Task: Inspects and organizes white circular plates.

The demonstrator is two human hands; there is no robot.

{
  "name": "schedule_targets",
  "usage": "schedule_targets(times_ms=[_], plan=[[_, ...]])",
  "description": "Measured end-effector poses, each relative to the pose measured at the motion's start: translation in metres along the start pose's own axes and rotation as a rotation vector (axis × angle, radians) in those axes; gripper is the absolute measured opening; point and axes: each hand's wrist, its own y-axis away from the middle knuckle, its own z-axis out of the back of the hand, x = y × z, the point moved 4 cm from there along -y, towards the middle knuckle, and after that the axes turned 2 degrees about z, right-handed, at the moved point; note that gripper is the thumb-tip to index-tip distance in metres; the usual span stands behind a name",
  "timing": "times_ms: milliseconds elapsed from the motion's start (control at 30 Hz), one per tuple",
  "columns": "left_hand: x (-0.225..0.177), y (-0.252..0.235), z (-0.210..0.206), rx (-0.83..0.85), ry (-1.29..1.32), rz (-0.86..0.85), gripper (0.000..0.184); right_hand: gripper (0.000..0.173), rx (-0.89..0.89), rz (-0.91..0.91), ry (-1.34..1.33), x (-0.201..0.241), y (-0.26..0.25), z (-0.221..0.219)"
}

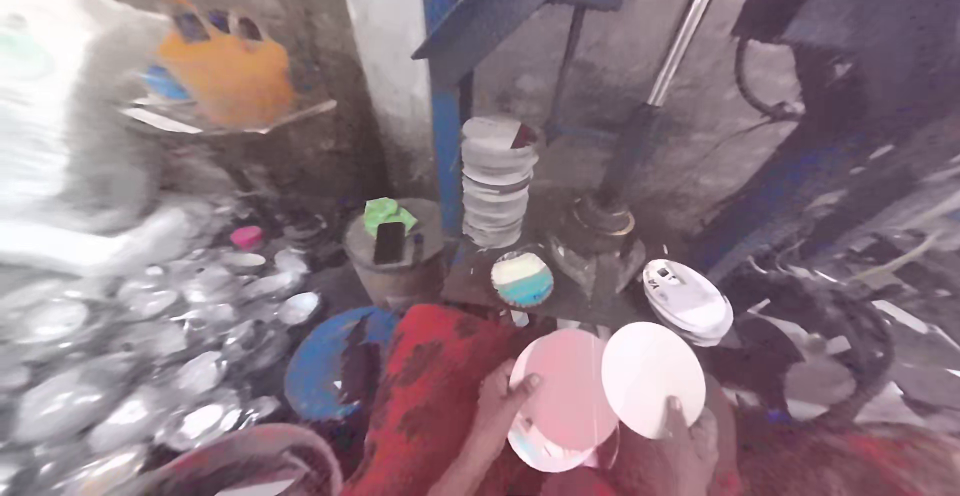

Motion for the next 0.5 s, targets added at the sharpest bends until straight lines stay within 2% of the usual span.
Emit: schedule_targets(times_ms=[100, 233, 333, 400, 433, 500], plan=[[-0.001, -0.003, 0.003, -0.030, 0.039, -0.009, 0.016, 0.027, 0.036, 0.006, -0.015, 0.007, 0.001, -0.002], [-0.003, -0.001, -0.004, 0.038, 0.019, 0.038, 0.019, 0.032, 0.298, -0.001, 0.193, 0.002, 0.016, -0.018], [-0.012, -0.002, 0.006, -0.063, -0.094, 0.015, 0.025, 0.023, 0.482, 0.139, 0.245, -0.018, 0.011, -0.023], [-0.028, -0.006, 0.025, -0.226, -0.065, -0.067, 0.025, 0.035, 0.560, 0.263, 0.487, -0.033, 0.001, -0.020], [-0.037, -0.009, 0.037, -0.309, -0.036, -0.119, 0.025, 0.044, 0.608, 0.244, 0.653, -0.039, -0.002, -0.019], [-0.057, -0.012, 0.065, -0.423, -0.003, -0.226, 0.028, 0.074, 0.803, 0.097, 1.003, -0.055, -0.007, -0.026]])
